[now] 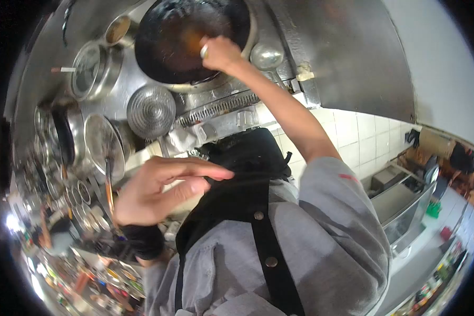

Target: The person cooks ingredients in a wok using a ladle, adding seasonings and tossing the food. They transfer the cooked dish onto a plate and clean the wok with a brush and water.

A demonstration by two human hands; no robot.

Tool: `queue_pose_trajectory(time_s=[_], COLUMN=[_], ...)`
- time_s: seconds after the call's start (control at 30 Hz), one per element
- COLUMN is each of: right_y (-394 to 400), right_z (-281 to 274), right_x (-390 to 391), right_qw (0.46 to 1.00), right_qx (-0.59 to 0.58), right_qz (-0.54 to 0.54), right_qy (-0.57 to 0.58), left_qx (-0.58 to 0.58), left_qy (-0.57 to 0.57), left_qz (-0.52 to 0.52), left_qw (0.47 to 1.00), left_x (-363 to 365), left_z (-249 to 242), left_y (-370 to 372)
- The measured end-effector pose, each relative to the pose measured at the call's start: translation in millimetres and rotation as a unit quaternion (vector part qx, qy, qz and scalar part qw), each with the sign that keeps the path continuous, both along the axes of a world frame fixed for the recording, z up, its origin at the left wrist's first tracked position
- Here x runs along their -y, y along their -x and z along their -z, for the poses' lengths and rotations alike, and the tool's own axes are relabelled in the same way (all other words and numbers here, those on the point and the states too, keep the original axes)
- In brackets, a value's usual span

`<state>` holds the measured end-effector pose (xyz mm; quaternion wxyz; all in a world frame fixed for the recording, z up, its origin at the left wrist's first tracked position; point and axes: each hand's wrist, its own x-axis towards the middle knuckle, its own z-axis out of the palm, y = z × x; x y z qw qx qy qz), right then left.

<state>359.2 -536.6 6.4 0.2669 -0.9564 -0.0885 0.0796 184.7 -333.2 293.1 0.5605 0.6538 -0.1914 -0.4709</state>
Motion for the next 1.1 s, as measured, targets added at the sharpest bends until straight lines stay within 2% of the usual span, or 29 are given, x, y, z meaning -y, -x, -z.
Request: queue_pose_trajectory(time_s=[0.03, 0.07, 0.1, 0.17, 0.2, 0.23, 0.27, 0.33, 0.37, 0.4, 0.43, 0.5, 0.6, 0.67, 0.7, 0.73, 0.77, 0.8, 0.83, 0.87, 0.9, 0.93, 0.97, 1.0, 1.03, 1.07, 1.1], right_y=[15.6, 21.4, 21.9, 4.0, 8.3, 28.1, 51.6, 98.6, 131.9, 168.6, 204.3, 247.8, 259.4, 259.9, 259.7, 266.6, 285.0, 304.0, 326.3, 332.7, 344.2, 351.3, 346.4, 353.9, 346.0, 332.6, 325.2], right_z=[-10.3, -30.9, -47.1, -25.3, 16.9, -8.7, -13.7, 6.6, -10.6, -29.4, 0.4, 20.1, 106.8, 99.2, 87.4, 60.8, 54.5, 51.6, 80.6, 77.7, 91.1, 116.5, 92.2, 102.8, 71.8, 40.9, 22.7], right_x=[0.5, 8.9, 20.8, 63.4, 81.5, 78.7, 86.3, 107.8, 106.1, 105.5, 115.1, 135.5, 143.8, 117.0, 102.8, 103.4, 107.9, 117.7, 136.4, 158.3, 172.9, 201.9, 194.5, 194.3, 176.6, 164.8, 150.1], right_qw=[0.989, 0.963, 0.913, 0.963, 0.99, 0.973, 0.953, 0.888, 0.866, 0.81, 0.742, 0.596, 0.599, 0.779, 0.848, 0.855, 0.947, 0.978, 0.963, 0.972, 0.962, 0.916, 0.778, 0.653, 0.595, 0.576, 0.611], right_qx=[-0.039, -0.172, -0.297, -0.187, 0.107, 0.057, 0.108, 0.274, 0.133, -0.013, -0.11, -0.349, -0.458, -0.33, -0.256, -0.286, -0.118, 0.061, 0.042, 0.068, -0.019, -0.301, -0.436, -0.446, -0.447, -0.448, -0.406], right_qz=[-0.041, -0.009, 0.022, 0.046, 0.082, 0.22, 0.282, 0.313, 0.357, 0.393, 0.388, 0.354, 0.333, 0.343, 0.338, 0.307, 0.266, 0.197, 0.265, 0.19, 0.271, 0.252, 0.316, 0.303, 0.307, 0.319, 0.337], right_qy=[-0.134, -0.208, -0.279, -0.191, -0.045, 0.039, 0.03, -0.199, -0.324, -0.435, -0.536, -0.63, -0.566, -0.408, -0.319, -0.303, -0.139, 0.025, 0.02, 0.117, 0.024, -0.079, -0.324, -0.532, -0.593, -0.605, -0.589], left_qx=[-0.062, -0.101, -0.138, -0.161, -0.173, -0.186, -0.201, -0.201, -0.2, -0.2, -0.194, -0.18, -0.138, -0.087, -0.027, 0.034, 0.013, -0.088, -0.108, -0.092, -0.082, -0.089, -0.131, -0.169, -0.166, -0.164, -0.157], left_qy=[-0.007, -0.009, -0.01, -0.038, -0.055, -0.048, -0.04, -0.028, -0.035, -0.042, -0.045, -0.044, -0.055, -0.053, 0.014, 0.079, 0.179, 0.289, 0.389, 0.502, 0.61, 0.688, 0.718, 0.747, 0.779, 0.809, 0.833], left_qz=[-0.032, -0.061, -0.09, -0.079, -0.076, -0.08, -0.087, -0.093, -0.092, -0.088, -0.083, -0.059, -0.006, 0.024, 0.011, -0.004, 0.0, 0.005, 0.018, 0.021, 0.024, 0.026, 0.005, -0.015, -0.016, -0.014, -0.017], left_qw=[0.998, 0.993, 0.986, 0.983, 0.98, 0.978, 0.975, 0.975, 0.975, 0.975, 0.976, 0.981, 0.989, 0.994, 0.999, 0.996, 0.984, 0.953, 0.915, 0.86, 0.788, 0.72, 0.684, 0.643, 0.605, 0.564, 0.531], left_x=[-10.2, -15.8, -18.8, -21.7, -24.4, -23.7, -20.5, -17.8, -18.5, -17.9, -14.7, -9.8, 4.7, 28.7, 41.1, 54.7, 68.8, 81.1, 95.0, 116.4, 140.0, 159.6, 170.3, 181.4, 186.9, 192.7, 207.9], left_z=[39.7, 72.5, 100.5, 145.5, 158.8, 166.3, 171.2, 181.3, 183.6, 185.5, 188.9, 197.9, 197.9, 156.7, 134.6, 107.9, 73.6, 46.2, 24.1, 10.0, -0.9, -15.6, -37.4, -59.1, -66.4, -73.6, -72.7], left_y=[10.2, 22.1, 33.0, 56.7, 64.4, 69.6, 75.6, 77.2, 77.3, 75.3, 70.6, 64.1, 56.1, 46.2, 43.2, 40.1, 32.6, 31.0, 30.9, 34.2, 39.7, 50.0, 58.5, 67.3, 64.3, 60.7, 64.6])
